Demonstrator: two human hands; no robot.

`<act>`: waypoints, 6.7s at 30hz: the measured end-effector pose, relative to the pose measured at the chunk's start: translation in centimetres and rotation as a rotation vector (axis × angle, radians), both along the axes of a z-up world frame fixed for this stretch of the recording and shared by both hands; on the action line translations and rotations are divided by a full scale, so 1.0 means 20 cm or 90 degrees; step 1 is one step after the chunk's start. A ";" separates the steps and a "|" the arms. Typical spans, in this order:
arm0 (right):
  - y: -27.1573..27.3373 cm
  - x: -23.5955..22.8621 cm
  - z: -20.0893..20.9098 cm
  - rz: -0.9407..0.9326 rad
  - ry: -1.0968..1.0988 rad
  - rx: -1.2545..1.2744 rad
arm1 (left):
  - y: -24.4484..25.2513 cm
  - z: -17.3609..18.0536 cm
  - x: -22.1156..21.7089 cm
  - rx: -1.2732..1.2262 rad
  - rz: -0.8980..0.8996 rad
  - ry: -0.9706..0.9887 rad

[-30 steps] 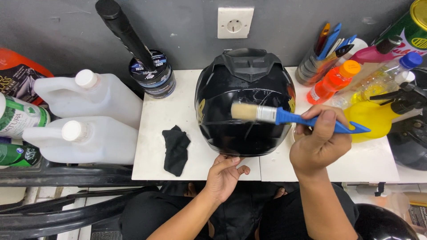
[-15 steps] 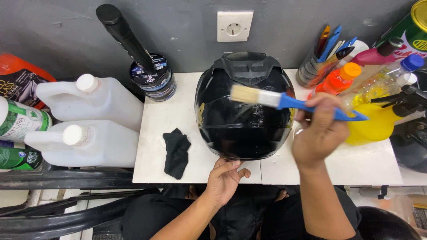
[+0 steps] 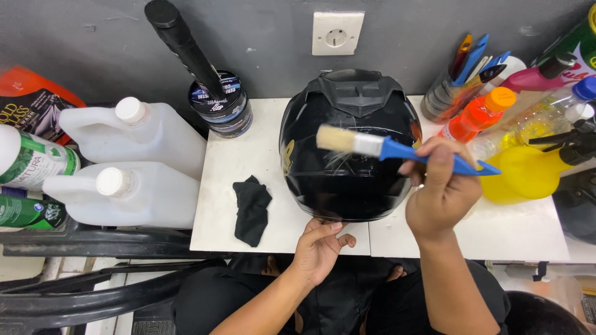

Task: The person applies a clear liquid to a black motorcycle helmet using a paintbrush, repeatedly dipping the brush into a small container and brushing the helmet surface in smooth strokes.

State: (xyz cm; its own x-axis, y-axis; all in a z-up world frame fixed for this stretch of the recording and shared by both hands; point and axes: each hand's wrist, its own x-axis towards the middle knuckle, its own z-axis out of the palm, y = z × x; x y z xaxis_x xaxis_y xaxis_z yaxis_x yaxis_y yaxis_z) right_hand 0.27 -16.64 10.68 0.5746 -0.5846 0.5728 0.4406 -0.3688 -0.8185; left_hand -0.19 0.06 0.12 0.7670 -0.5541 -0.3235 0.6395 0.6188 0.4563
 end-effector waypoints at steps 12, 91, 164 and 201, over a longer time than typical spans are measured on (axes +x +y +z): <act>0.05 0.01 0.01 0.021 -0.012 -0.050 | 0.00 -0.01 0.00 -0.012 0.000 -0.008; 0.31 0.07 0.08 0.026 -0.062 -0.303 | -0.05 -0.16 0.10 0.016 -0.005 -0.037; 0.59 0.02 -0.10 -0.004 -0.039 -0.845 | -0.12 0.22 0.03 1.340 0.508 -0.562; 0.62 0.07 -0.02 -0.014 0.019 -0.913 | -0.18 0.52 0.06 1.576 0.609 -0.513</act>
State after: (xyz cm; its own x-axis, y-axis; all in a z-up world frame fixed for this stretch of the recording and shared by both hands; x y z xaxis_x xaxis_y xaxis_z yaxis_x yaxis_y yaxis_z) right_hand 1.59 -4.21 10.27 0.5947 0.4686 0.6532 0.4139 -0.8751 0.2509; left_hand 1.10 -3.52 10.60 0.6531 0.3044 0.6934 0.2254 -0.9523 0.2057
